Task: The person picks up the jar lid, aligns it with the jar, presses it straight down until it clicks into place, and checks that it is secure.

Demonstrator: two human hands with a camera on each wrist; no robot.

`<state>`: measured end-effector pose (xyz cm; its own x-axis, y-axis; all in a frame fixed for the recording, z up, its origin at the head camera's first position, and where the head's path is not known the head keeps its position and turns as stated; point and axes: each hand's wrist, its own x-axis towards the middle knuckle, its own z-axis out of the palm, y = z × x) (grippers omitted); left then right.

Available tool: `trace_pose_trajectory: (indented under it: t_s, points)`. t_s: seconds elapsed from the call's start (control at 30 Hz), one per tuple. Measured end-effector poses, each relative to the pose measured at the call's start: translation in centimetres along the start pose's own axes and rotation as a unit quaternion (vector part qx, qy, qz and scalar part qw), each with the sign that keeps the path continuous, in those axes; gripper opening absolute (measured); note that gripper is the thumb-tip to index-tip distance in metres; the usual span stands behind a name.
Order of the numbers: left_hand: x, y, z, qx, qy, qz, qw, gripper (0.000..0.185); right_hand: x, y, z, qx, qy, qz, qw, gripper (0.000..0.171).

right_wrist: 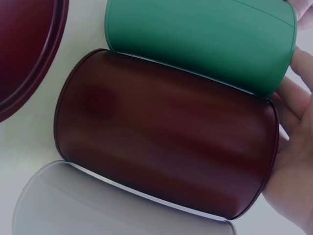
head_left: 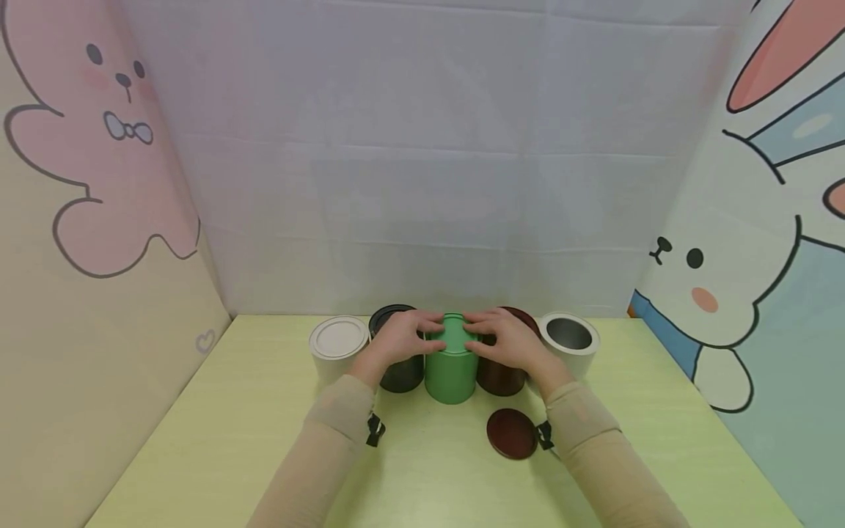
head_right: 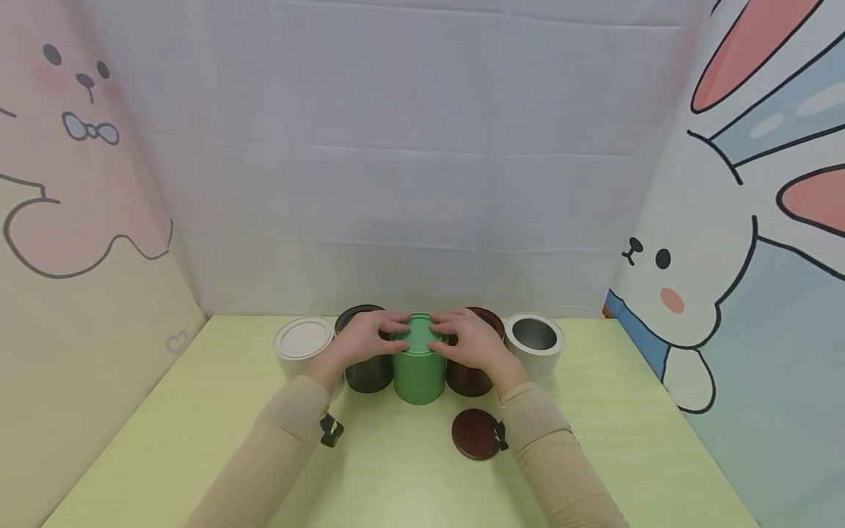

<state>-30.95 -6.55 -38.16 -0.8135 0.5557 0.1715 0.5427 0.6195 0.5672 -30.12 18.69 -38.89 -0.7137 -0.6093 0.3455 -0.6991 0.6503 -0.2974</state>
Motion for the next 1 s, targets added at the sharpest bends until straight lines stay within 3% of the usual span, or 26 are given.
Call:
trace_pose_trajectory:
  t_s: [0.23,0.6,1.0]
  points:
    - [0.18,0.18,-0.02,0.008,-0.007,0.002,0.9999,0.039,0.18,-0.25,-0.38,-0.004,-0.022,0.014,1.0,0.042]
    - [0.28,-0.14,-0.04,0.01,-0.011,0.007,0.9999,0.036,0.11,-0.49,-0.34,0.007,-0.018,0.01,1.0,0.041]
    - [0.52,-0.24,-0.09,0.019,-0.018,0.02,0.9995,0.034,0.33,-0.47,-0.77,-0.035,-0.035,0.001,0.999,0.042]
